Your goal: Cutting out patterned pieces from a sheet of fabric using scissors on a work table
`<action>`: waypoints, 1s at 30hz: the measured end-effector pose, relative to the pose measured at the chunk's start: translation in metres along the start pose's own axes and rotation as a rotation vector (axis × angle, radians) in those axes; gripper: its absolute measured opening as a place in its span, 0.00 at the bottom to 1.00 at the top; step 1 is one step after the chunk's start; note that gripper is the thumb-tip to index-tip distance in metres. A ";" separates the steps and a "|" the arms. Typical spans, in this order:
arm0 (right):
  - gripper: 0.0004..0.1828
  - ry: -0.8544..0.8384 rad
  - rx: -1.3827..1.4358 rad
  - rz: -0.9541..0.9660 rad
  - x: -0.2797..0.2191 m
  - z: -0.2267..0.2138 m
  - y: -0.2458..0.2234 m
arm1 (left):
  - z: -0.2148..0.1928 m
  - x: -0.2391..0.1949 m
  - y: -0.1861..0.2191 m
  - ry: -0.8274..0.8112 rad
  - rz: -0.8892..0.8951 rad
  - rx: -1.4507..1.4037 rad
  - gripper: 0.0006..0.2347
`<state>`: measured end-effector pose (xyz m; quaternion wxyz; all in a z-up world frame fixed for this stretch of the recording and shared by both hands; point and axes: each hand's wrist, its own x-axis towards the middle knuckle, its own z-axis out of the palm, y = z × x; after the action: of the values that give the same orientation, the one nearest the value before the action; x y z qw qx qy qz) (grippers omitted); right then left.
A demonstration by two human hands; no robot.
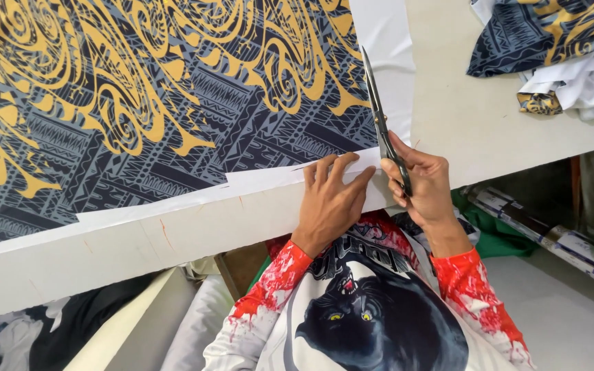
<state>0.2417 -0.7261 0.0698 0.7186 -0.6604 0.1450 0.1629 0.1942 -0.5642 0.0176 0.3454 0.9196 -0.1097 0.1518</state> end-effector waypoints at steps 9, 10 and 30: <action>0.18 0.021 0.025 0.001 0.010 0.005 -0.009 | 0.000 0.002 0.003 -0.110 0.050 0.137 0.19; 0.18 0.020 0.024 -0.005 0.009 0.008 -0.012 | -0.001 0.003 0.004 -0.124 0.043 0.133 0.17; 0.09 0.022 0.007 -0.005 0.029 0.006 -0.013 | 0.000 0.003 0.007 -0.148 0.031 0.162 0.16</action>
<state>0.2732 -0.7198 0.0701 0.7196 -0.6600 0.1520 0.1533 0.1949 -0.5696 0.0225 0.2584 0.9514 -0.1365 0.0971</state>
